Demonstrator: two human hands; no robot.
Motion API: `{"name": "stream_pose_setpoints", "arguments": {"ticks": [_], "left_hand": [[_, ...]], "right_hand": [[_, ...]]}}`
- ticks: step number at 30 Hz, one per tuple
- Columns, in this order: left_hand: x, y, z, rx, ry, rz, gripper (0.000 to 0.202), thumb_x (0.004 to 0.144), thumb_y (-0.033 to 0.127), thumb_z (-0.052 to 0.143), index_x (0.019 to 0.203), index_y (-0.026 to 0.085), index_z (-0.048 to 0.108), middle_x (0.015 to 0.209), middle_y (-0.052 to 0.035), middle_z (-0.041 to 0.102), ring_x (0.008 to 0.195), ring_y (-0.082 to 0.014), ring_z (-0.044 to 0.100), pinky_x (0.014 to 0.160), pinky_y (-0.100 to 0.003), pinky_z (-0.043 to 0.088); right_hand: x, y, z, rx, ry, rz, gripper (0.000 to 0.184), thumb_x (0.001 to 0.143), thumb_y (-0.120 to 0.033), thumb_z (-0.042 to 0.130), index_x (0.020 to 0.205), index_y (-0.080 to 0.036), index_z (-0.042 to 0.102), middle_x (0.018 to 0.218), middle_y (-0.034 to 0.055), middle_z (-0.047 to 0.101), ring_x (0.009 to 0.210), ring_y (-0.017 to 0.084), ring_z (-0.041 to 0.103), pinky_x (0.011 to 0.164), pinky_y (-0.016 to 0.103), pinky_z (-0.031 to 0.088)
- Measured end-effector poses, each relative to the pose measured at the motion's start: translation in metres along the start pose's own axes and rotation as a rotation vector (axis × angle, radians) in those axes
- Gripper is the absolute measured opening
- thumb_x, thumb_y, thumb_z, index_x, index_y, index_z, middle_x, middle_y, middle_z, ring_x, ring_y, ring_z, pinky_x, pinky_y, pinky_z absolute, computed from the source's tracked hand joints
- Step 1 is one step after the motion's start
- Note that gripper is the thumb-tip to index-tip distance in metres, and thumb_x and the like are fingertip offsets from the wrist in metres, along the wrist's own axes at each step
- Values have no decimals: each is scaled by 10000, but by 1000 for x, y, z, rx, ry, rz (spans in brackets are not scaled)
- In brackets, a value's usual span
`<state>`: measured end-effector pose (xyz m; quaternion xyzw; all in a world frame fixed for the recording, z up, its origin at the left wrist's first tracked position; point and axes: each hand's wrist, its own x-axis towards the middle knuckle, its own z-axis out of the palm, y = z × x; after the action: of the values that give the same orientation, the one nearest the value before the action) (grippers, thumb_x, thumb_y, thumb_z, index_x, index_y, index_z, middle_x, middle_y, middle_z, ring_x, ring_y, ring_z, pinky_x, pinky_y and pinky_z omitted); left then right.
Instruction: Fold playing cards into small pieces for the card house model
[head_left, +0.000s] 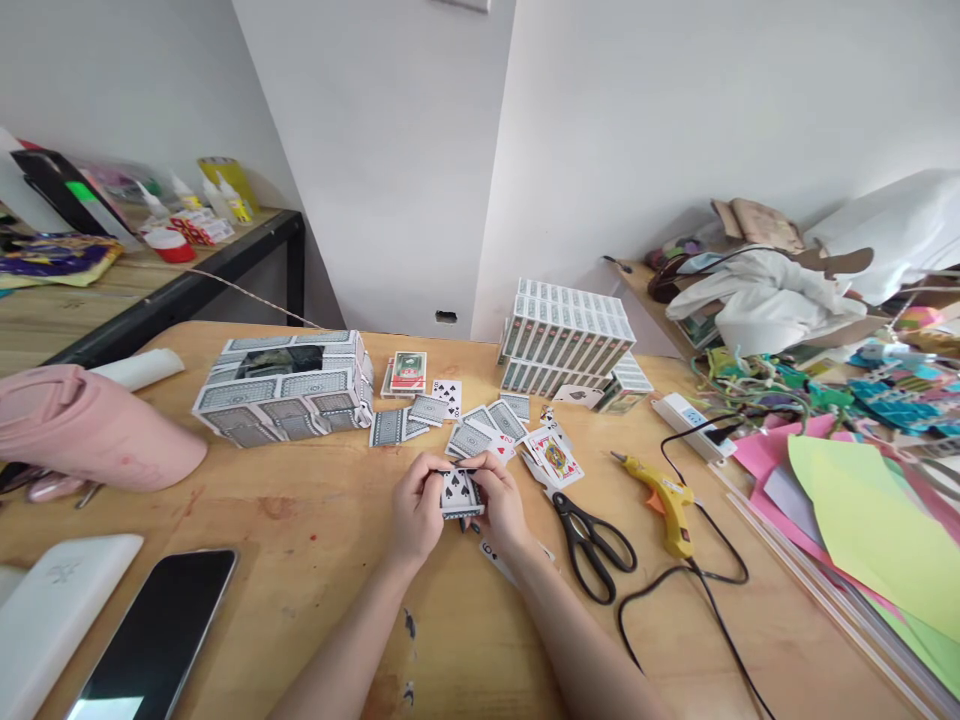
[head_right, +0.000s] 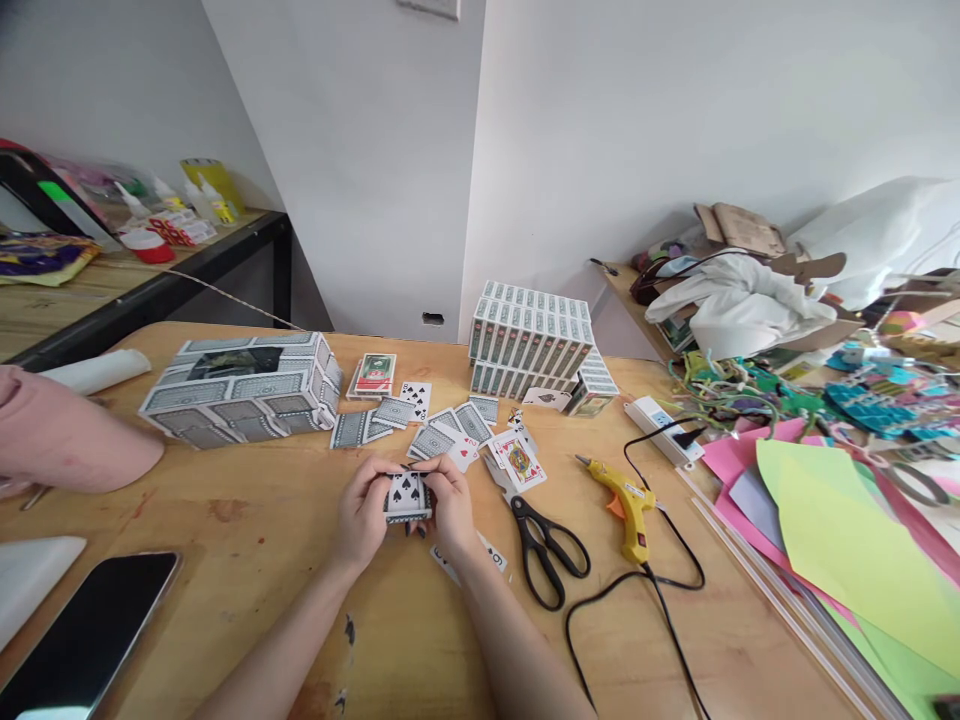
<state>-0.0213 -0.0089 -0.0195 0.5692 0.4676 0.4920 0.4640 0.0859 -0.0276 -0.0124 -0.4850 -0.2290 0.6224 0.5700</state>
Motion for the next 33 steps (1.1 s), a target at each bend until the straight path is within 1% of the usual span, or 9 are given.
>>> {"name": "stream_pose_setpoints", "arguments": {"ticks": [4,7,10,14,20,24,28,30,33], "left_hand": [[3,-1,-4,-110,-66,-86,148,757,250,415,750,197,553,621,16,550,454,-110,494,411,-217,403],[7,-2,-8,-125,-95,-134,162,755,258,425,752,198,575,613,18,566,405,-102,473,378,-218,373],[9,-3,-12,-30,-89,-68,188,750,243,423,740,188,603,696,-2,604,496,-111,511,427,-213,387],[8,-2,-15,78,-160,78,211,763,224,412,756,194,620,750,-17,616,635,-139,551,548,-233,424],[10,4,-18,103,-217,168,211,757,217,403,691,192,603,690,-25,581,648,-154,532,596,-266,412],[12,0,-19,25,-172,182,259,766,269,401,717,169,635,754,-58,611,732,-181,560,671,-297,436],[12,-4,-13,-110,-65,-67,401,831,395,357,904,129,649,829,-77,661,733,-186,603,620,-282,461],[13,-3,-8,-90,-54,-173,411,808,451,423,921,125,647,802,-67,669,699,-181,612,575,-262,460],[13,-4,-2,28,-7,-172,348,709,445,592,879,148,655,801,-44,677,722,-176,619,612,-249,472]], "right_hand": [[3,-1,-6,84,-138,47,176,671,-265,505,833,-199,517,529,-50,532,327,102,461,278,200,362],[6,0,-12,135,-258,110,246,717,-343,442,910,-196,486,584,-20,578,366,134,532,307,226,415],[9,0,-17,129,-304,214,288,806,-422,358,939,-190,464,581,-3,589,412,160,586,329,241,451],[11,0,-24,106,-433,331,218,858,-355,387,923,-161,464,563,13,604,488,189,637,406,297,515],[9,-2,-34,169,-656,360,209,865,-310,472,908,-107,497,651,74,651,633,216,680,549,380,558],[11,1,-32,185,-644,333,261,834,-333,543,938,-95,520,691,87,667,645,206,679,540,340,563],[14,5,-26,182,-545,215,314,792,-370,601,942,-101,542,707,82,668,659,202,675,559,355,574],[15,7,-22,157,-454,130,317,776,-388,615,919,-112,555,707,73,664,694,207,673,592,380,578],[14,11,-14,83,-357,28,310,765,-416,612,887,-133,581,723,53,655,731,208,668,627,390,581]]}}
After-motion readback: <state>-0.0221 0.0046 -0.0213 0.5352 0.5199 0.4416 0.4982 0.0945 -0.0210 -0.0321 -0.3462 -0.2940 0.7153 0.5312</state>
